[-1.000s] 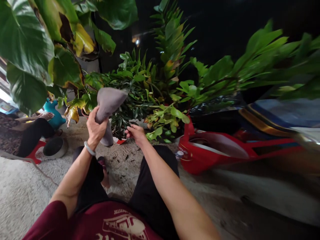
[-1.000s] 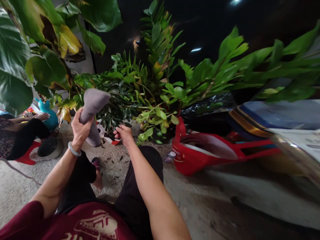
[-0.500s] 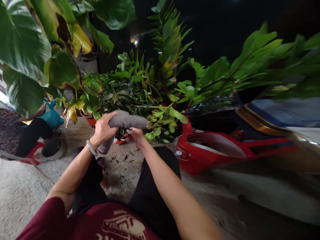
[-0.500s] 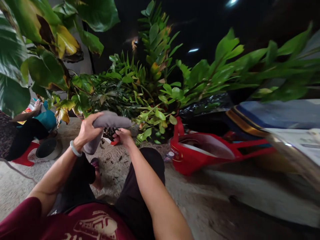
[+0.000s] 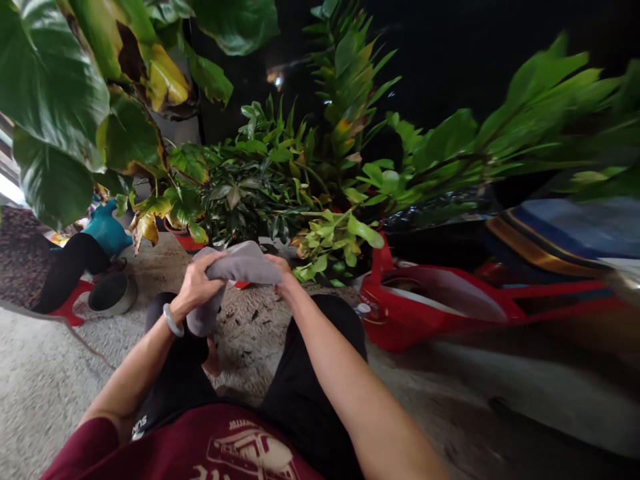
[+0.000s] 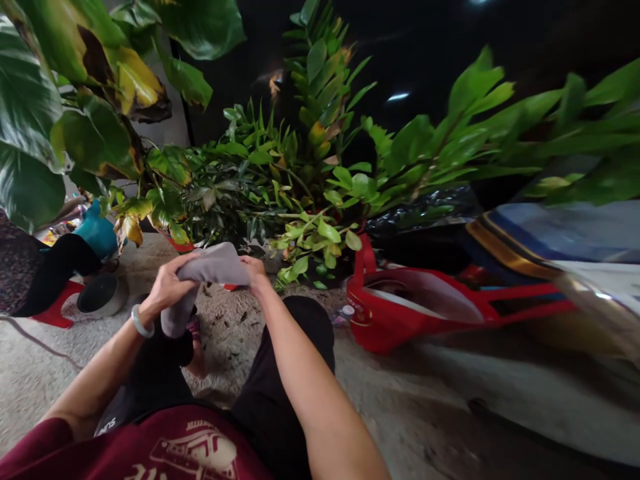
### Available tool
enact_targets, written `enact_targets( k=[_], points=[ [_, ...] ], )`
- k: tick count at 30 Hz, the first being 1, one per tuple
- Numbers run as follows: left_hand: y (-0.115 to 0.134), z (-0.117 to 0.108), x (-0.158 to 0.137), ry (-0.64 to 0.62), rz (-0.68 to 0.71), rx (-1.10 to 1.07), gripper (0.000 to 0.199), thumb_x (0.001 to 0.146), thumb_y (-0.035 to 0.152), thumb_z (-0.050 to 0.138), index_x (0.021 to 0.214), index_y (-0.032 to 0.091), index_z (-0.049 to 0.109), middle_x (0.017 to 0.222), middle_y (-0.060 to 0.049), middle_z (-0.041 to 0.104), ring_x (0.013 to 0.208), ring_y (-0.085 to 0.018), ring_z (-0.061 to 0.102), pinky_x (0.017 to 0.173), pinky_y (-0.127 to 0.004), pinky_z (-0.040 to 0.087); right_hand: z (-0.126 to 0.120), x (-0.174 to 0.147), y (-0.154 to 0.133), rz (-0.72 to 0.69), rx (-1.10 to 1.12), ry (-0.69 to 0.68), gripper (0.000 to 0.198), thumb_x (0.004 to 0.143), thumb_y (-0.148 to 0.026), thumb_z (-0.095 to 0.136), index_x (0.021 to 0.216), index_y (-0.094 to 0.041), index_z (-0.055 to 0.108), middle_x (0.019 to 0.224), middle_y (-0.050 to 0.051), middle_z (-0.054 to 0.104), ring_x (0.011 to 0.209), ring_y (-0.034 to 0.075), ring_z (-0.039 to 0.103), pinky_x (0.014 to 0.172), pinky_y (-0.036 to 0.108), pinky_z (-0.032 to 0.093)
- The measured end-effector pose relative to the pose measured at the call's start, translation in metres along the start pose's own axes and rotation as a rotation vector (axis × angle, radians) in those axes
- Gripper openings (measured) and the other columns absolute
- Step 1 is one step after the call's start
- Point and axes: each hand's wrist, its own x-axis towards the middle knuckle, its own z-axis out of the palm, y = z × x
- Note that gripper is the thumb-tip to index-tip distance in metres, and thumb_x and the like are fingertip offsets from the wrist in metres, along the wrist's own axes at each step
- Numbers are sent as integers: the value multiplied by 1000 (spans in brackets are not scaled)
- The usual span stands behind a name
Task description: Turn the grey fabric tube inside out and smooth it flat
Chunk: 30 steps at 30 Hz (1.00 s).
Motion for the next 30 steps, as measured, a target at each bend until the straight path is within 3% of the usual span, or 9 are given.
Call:
enact_targets(
  k=[4,6,9,13,16,21,23,26,30],
  points=[
    [16,-41,36,486,50,48,55,72,16,72,127,16,68,126,-6,71,118,-28,65,110,-44,51,8,-5,-3,59,18,6,14,78,-18,73,78,-19,59,54,-1,67,38,10,54,39,20,46],
    [15,-48,61,608,45,109,55,74,18,72,129,15,65,128,-8,69,120,-27,63,112,-45,49,13,-8,-5,77,34,4,14,78,-18,72,77,-19,58,54,-2,67,38,9,54,38,19,47],
    [-7,-29,61,531,-94,152,56,73,17,72,128,17,65,127,-11,69,120,-29,64,110,-47,49,17,-11,-6,83,43,3,14,77,-18,72,76,-19,59,54,-2,67,37,9,55,37,18,46],
    [-41,15,-9,290,-223,100,55,66,11,72,120,23,68,121,-10,72,115,-34,68,106,-51,52,12,-10,-6,62,24,0,20,73,-22,78,74,-19,58,53,-2,66,36,10,54,36,18,44],
    [-41,16,-46,256,-210,9,55,65,9,71,116,27,70,117,-4,74,112,-31,69,105,-49,54,8,-9,-4,41,32,-6,23,70,-24,79,73,-20,57,51,-4,65,36,10,54,36,18,43],
    [-19,-41,11,599,-69,160,53,76,18,71,129,18,64,126,-7,69,118,-26,64,110,-46,49,11,-10,-4,60,35,-22,22,72,-21,78,73,-20,56,55,-1,68,37,10,54,36,19,43],
    [-23,-54,43,632,-75,221,55,78,17,73,132,20,62,130,-8,66,121,-24,61,111,-43,48,15,-11,-5,63,41,-23,23,73,-19,78,73,-20,55,54,-1,67,36,10,54,37,18,45],
    [-42,-41,53,464,-205,247,60,77,13,74,135,17,59,134,-10,63,125,-27,59,113,-44,44,19,-12,-7,82,29,-8,20,76,-14,75,73,-19,56,55,-1,68,37,10,56,38,18,47],
    [-72,8,-10,217,-376,143,55,73,15,76,126,15,64,127,-12,68,123,-32,62,110,-48,46,19,-13,-11,138,-20,77,14,81,-9,69,79,-18,59,53,0,68,38,11,57,39,19,48]
  ],
)
